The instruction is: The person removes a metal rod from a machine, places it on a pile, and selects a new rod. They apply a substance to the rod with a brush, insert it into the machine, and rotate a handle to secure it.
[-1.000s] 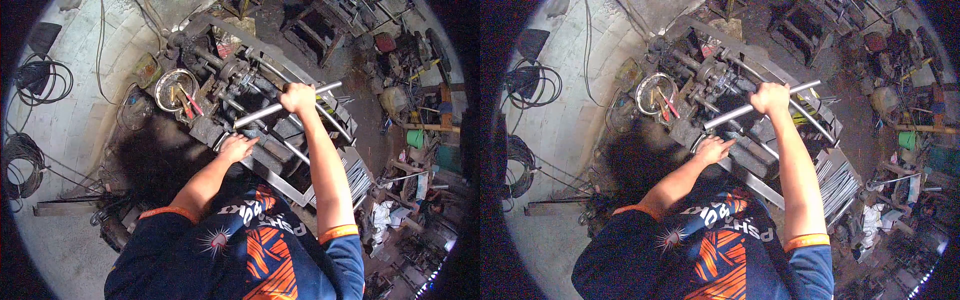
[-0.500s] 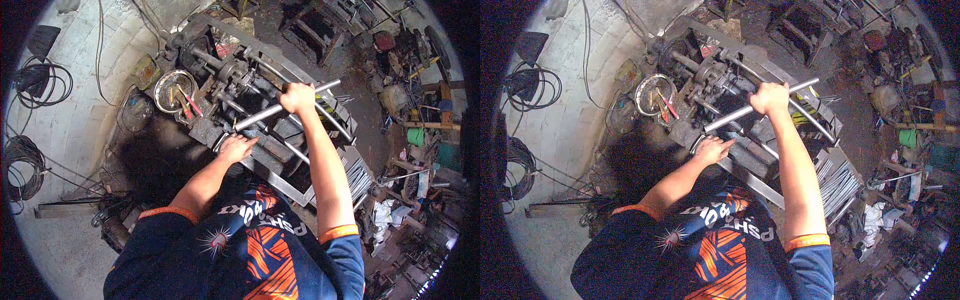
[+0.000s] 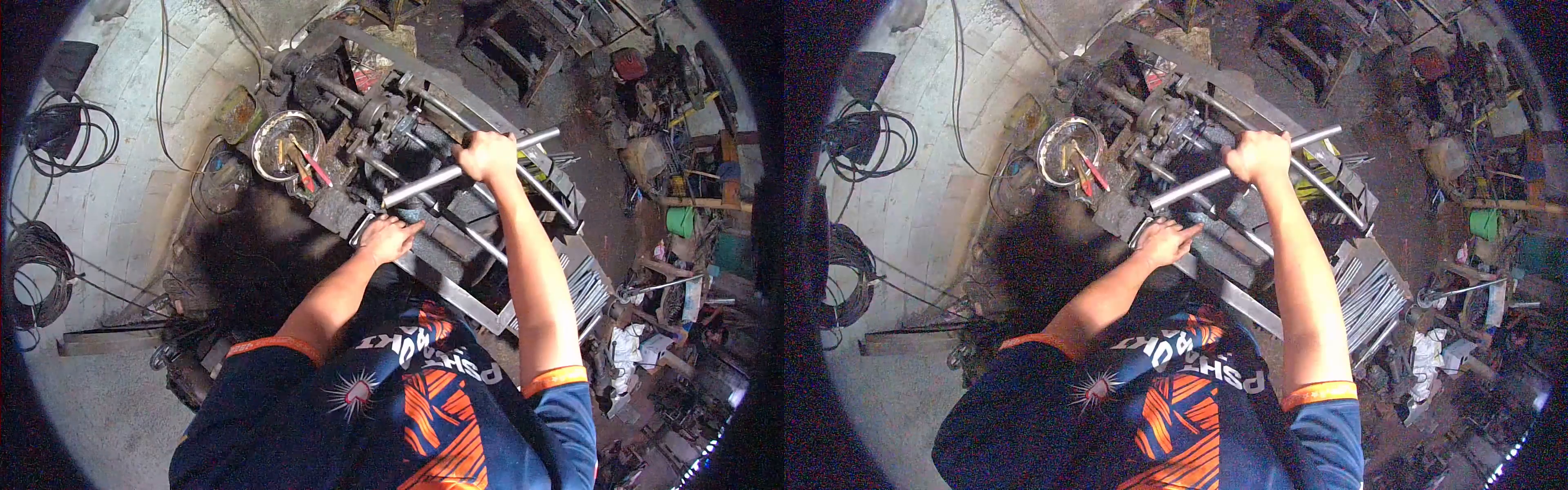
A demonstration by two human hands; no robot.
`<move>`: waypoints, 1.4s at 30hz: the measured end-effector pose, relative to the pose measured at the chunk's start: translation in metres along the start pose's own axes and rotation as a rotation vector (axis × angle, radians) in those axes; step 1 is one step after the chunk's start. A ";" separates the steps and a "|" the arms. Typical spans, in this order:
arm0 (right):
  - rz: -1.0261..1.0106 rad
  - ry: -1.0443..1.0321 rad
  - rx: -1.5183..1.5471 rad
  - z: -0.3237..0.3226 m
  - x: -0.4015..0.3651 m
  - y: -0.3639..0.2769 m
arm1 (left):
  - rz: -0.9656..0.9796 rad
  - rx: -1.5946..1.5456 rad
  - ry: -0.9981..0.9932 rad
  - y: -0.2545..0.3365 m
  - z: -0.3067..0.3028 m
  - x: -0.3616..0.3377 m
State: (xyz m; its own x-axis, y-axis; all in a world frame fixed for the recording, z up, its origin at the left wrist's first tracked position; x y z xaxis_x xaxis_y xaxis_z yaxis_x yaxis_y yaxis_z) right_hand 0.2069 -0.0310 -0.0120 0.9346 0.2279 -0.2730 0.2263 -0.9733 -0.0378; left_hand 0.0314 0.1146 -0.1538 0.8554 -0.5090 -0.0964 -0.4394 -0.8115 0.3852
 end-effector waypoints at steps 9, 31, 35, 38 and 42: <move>-0.007 0.024 0.020 0.002 0.002 0.002 | -0.017 0.020 -0.026 0.000 -0.002 0.001; 0.016 0.007 0.020 0.003 0.000 0.002 | -0.054 -0.006 -0.096 0.001 -0.002 0.002; 0.009 0.028 0.025 -0.001 -0.001 0.001 | -0.056 0.008 -0.121 -0.001 -0.001 0.002; 0.001 0.017 0.030 -0.001 0.000 0.001 | -0.057 0.003 -0.129 0.000 -0.003 0.002; -0.004 -0.011 0.019 -0.001 -0.003 0.002 | -0.036 -0.007 -0.077 -0.001 -0.001 0.001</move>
State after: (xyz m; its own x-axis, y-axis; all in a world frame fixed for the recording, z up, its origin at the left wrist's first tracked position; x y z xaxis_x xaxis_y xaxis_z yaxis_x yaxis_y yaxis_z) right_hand 0.2049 -0.0341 -0.0103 0.9306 0.2317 -0.2835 0.2247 -0.9727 -0.0572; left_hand 0.0329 0.1150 -0.1533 0.8470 -0.5001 -0.1802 -0.4065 -0.8278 0.3866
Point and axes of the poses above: each hand's wrist, its own x-axis towards the middle knuckle, its own z-axis out of the palm, y = z × x, the point moved 7 cm from there along x, towards the middle knuckle, and after that the axes turned 3 degrees about -z, right-handed, at the moved point
